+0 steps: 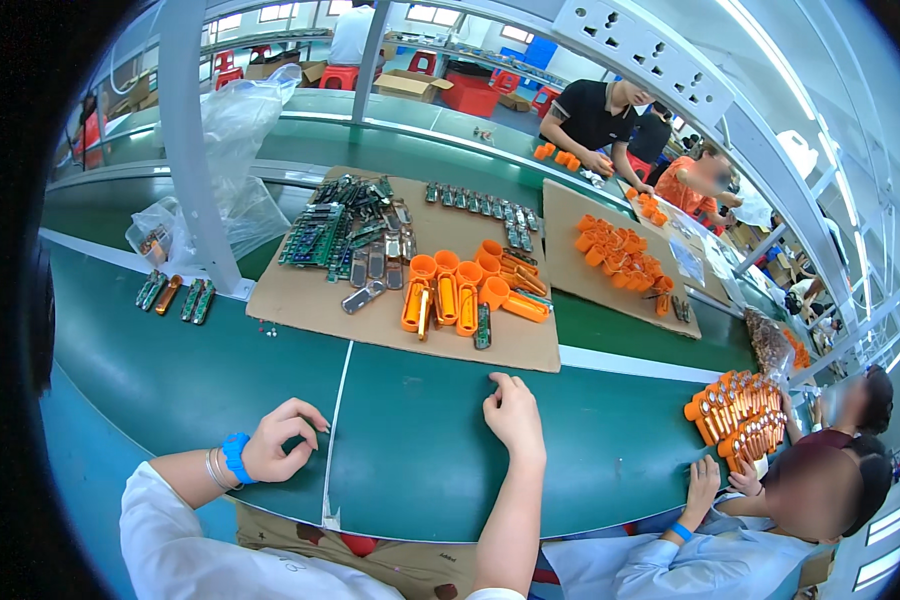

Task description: Assemble internal components and PCB into the orange casing of a handheld electronic fan.

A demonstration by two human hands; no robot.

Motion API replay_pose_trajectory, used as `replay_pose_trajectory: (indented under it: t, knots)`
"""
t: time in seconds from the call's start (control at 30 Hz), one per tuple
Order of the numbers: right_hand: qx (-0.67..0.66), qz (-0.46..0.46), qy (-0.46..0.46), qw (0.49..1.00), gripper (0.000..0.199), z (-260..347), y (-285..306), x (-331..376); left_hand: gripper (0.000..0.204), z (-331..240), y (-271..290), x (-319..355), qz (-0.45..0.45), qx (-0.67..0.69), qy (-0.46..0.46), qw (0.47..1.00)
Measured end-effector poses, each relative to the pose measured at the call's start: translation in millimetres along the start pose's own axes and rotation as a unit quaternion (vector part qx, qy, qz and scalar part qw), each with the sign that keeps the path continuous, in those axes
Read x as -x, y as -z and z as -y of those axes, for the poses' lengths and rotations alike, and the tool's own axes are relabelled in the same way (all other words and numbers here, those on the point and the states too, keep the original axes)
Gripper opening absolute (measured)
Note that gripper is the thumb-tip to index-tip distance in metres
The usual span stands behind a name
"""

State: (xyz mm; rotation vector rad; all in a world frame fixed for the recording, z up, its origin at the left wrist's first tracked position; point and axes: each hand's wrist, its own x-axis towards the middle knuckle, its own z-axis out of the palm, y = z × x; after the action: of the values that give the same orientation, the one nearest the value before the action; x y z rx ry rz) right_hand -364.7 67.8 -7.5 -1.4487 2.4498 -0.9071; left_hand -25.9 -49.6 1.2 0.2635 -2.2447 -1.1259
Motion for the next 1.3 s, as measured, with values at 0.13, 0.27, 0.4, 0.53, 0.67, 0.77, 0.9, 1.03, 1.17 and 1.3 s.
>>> replay_pose_trajectory:
  t: [0.13, 0.27, 0.4, 0.53, 0.67, 0.77, 0.9, 1.03, 1.17, 1.3]
  knots:
    - [-0.013, 0.011, -0.013, 1.0, 0.034, -1, -1, 0, 0.015, -2, 1, 1, 0.006, -0.013, -0.011, 1.0]
    - [-0.016, 0.016, -0.013, 1.0, 0.035, -1, 0, 0, 0.014, -1, 0, 1, 0.004, -0.027, -0.026, 0.999]
    - [-0.016, 0.02, -0.015, 1.0, 0.036, -2, 0, -1, 0.013, 0, 0, 2, 0.002, -0.026, -0.027, 0.999]
    - [-0.021, 0.019, -0.017, 0.999, 0.036, -3, -1, -1, 0.015, 1, 0, 2, 0.004, -0.025, -0.029, 0.999]
    - [-0.048, -0.05, 0.002, 0.998, 0.026, 2, -1, -1, 0.016, -2, 0, 0, 0.011, -0.017, -0.015, 1.0]
    - [-0.136, 0.01, 0.048, 0.99, 0.012, 24, 1, 0, 0.022, -1, 0, 1, 0.022, 0.034, 0.024, 0.999]
    - [-0.287, 0.192, 0.297, 0.89, 0.004, 83, -32, 23, 0.037, 1, -9, -4, 0.038, 0.197, 0.084, 0.976]
    - [-0.336, 0.268, 0.392, 0.814, 0.017, 121, -62, 45, 0.039, -1, -1, -4, 0.064, 0.047, 0.047, 0.996]
    - [-0.381, 0.241, 0.373, 0.811, 0.023, 120, -60, 47, 0.038, -3, -3, -5, 0.07, 0.068, 0.087, 0.991]
    - [-0.405, 0.214, 0.408, 0.79, 0.02, 119, -59, 46, 0.038, 3, 0, -4, 0.098, 0.138, 0.129, 0.977]
